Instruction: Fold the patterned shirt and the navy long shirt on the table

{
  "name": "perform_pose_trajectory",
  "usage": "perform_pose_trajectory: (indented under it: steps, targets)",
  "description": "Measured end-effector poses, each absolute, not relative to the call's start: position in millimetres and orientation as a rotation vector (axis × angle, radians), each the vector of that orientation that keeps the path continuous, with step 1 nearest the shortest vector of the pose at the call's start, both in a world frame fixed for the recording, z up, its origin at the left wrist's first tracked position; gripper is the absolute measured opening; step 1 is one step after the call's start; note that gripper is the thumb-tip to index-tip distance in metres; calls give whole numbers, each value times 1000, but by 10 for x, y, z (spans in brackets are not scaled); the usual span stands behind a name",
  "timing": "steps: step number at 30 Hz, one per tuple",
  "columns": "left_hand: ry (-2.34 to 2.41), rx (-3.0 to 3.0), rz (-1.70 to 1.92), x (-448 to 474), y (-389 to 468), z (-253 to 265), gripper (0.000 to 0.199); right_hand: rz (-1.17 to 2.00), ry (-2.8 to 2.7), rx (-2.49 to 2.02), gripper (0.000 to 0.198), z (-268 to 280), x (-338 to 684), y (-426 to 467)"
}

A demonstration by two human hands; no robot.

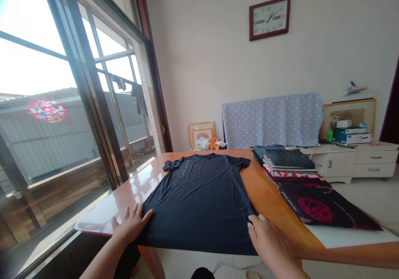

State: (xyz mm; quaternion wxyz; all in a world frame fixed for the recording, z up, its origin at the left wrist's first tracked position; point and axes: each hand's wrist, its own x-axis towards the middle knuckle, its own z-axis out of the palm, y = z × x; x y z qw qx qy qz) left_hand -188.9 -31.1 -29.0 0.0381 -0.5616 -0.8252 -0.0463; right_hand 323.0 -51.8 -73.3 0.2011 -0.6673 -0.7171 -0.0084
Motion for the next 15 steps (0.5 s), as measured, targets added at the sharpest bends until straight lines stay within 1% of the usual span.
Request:
perform_pose_trajectory:
  steps: [3,6,11,15]
  targets:
    - [-2501,-1701,-146,-1823,-313,-272,91,-23,-1987,-1869,31,-685,3201,-535]
    - [-2428,-1740,-126,-1708,-355,-248,83,-42,-1976,-1862,30,-649,3170,-547]
    - [-2304,-1954,154,-1625,-486,-229,55,-30,-1962,-1881,29,-588,3130,-577]
    - [-2263,-1967,222,-1653,-512,-241,56,-37,-1904,-1869,29,-545,3092,-650]
